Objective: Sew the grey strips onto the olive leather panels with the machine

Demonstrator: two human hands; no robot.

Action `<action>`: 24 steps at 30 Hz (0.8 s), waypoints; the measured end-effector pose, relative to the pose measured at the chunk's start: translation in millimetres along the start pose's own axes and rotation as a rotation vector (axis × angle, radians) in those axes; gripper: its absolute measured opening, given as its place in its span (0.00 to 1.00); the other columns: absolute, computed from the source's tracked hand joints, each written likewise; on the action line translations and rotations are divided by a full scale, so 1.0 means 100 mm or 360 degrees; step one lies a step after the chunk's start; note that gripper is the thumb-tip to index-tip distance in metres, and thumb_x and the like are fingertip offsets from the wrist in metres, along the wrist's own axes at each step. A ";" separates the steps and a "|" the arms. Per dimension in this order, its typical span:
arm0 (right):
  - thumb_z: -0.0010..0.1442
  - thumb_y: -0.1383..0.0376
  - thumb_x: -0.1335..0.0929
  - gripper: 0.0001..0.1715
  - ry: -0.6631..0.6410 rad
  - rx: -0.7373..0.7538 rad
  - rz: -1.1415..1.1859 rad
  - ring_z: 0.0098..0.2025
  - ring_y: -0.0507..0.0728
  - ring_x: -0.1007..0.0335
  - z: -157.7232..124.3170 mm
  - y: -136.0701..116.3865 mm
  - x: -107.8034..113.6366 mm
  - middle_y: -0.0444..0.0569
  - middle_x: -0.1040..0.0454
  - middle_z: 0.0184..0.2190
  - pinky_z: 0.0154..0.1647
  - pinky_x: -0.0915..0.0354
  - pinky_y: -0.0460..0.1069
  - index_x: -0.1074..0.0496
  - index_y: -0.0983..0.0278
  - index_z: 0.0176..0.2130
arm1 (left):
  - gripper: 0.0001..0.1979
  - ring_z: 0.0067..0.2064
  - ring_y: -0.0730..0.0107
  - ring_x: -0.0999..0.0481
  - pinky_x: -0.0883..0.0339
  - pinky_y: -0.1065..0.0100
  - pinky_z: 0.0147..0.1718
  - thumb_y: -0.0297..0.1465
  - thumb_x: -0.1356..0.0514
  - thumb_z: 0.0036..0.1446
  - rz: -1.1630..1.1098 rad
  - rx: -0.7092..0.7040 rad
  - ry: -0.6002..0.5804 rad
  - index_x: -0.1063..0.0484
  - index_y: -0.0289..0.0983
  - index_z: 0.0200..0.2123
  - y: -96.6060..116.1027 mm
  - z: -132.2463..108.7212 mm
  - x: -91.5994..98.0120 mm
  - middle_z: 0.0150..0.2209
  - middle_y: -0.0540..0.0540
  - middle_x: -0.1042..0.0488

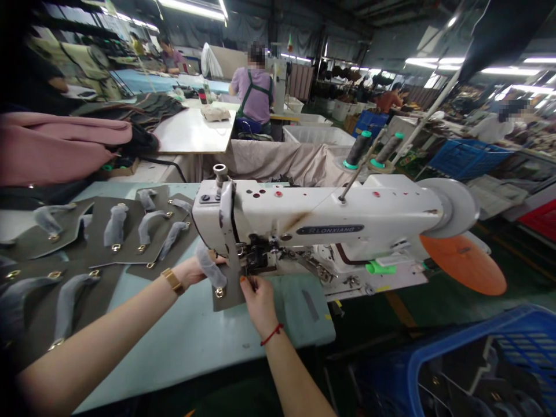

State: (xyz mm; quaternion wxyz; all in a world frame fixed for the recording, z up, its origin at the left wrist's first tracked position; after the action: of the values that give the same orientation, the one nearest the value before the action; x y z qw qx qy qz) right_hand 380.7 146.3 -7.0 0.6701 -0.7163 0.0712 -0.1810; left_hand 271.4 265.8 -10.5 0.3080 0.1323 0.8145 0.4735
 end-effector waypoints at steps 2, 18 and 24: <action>0.58 0.53 0.34 0.22 -0.0029 -0.0007 0.0031 0.24 0.50 0.47 -0.03 0.00 -0.02 0.40 0.41 0.19 0.25 0.50 0.45 0.39 0.64 0.21 | 0.21 0.32 0.55 0.22 0.27 0.60 0.34 0.33 0.25 0.31 0.0006 -0.0054 0.0061 0.22 0.31 0.32 0.03 0.02 0.03 0.33 0.38 0.20; 0.61 0.54 0.35 0.20 -0.0295 -0.0259 0.0467 0.15 0.47 0.55 -0.29 0.01 -0.14 0.41 0.30 0.16 0.25 0.43 0.45 0.35 0.63 0.24 | 0.25 0.46 0.55 0.26 0.34 0.59 0.49 0.44 0.36 0.50 -0.0568 -0.0260 0.0563 0.24 0.29 0.44 -0.96 -0.91 -0.27 0.43 0.37 0.23; 0.60 0.61 0.34 0.16 -0.0280 -0.0147 0.0264 0.22 0.50 0.41 -0.34 -0.09 -0.05 0.45 0.26 0.18 0.27 0.44 0.45 0.34 0.64 0.23 | 0.26 0.29 0.66 0.33 0.39 0.65 0.34 0.52 0.36 0.44 0.0265 0.0143 0.0883 0.28 0.32 0.20 -0.98 -0.93 -0.05 0.22 0.47 0.30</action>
State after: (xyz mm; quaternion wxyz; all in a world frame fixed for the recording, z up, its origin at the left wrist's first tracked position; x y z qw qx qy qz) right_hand 362.8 116.8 2.7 0.6527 -0.7512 0.0795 -0.0579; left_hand 224.4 147.8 -58.6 0.0275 0.0776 0.8740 0.4788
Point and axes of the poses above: each hand's wrist, its own z-axis towards the middle knuckle, its own x-axis out of the back of the hand, y = z × x, the point moved 9 cm from there along z, towards the middle knuckle
